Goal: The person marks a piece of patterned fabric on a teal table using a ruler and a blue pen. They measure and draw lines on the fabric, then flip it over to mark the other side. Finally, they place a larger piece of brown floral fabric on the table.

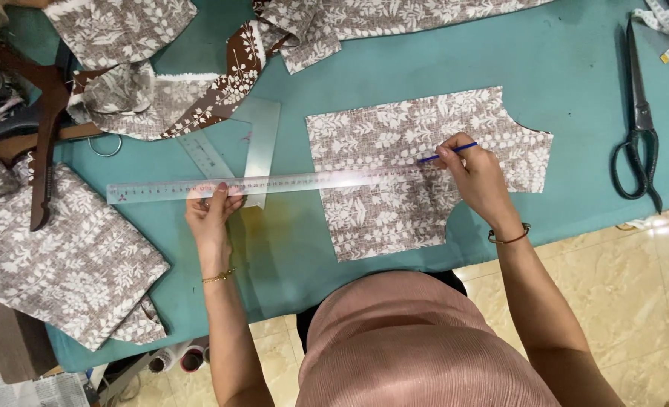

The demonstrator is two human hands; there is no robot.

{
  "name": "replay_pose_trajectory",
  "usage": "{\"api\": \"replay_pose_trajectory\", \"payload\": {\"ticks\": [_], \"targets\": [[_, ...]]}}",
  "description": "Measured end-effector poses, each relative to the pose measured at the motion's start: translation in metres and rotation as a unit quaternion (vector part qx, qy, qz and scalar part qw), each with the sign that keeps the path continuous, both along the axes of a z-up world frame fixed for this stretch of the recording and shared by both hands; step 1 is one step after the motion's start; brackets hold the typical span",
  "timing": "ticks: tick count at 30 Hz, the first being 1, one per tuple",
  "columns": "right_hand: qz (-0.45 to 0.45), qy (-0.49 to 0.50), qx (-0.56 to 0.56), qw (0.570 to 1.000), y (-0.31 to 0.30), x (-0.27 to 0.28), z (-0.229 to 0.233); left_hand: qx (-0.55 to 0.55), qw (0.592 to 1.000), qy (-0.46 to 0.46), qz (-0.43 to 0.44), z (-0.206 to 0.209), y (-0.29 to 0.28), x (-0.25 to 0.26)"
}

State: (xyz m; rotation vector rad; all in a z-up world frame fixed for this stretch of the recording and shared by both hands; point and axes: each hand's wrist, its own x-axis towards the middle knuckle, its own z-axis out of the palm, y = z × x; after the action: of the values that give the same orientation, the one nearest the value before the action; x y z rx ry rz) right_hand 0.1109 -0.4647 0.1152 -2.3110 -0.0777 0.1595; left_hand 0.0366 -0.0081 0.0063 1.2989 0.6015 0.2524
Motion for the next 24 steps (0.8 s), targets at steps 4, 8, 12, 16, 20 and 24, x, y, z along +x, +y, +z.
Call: {"api": "replay_pose_trajectory", "payload": {"ticks": [4, 8, 12, 16, 20, 24], "targets": [[0.014, -0.017, -0.026, 0.999, 0.003, 0.001, 0.006, 0.003, 1.000, 0.005, 0.001, -0.001, 0.000, 0.002], [0.005, 0.020, -0.079, 0.997, 0.007, 0.002, 0.014, -0.002, 1.000, 0.003, -0.006, 0.005, 0.000, 0.006], [0.024, -0.021, -0.046, 0.998, 0.009, 0.002, 0.012, -0.003, 1.000, -0.013, -0.009, 0.003, 0.002, 0.010], [0.071, -0.061, -0.074, 0.993, 0.018, 0.007, 0.012, 0.011, 1.000, -0.022, -0.013, -0.003, 0.002, 0.008], [0.160, -0.119, -0.110, 0.974, 0.035, 0.022, -0.030, 0.016, 0.999, -0.027, -0.008, -0.007, 0.001, 0.003], [0.211, -0.097, -0.122, 0.965, 0.085, 0.027, -0.024, 0.021, 0.999, -0.034, 0.001, -0.011, -0.001, 0.001]]}}
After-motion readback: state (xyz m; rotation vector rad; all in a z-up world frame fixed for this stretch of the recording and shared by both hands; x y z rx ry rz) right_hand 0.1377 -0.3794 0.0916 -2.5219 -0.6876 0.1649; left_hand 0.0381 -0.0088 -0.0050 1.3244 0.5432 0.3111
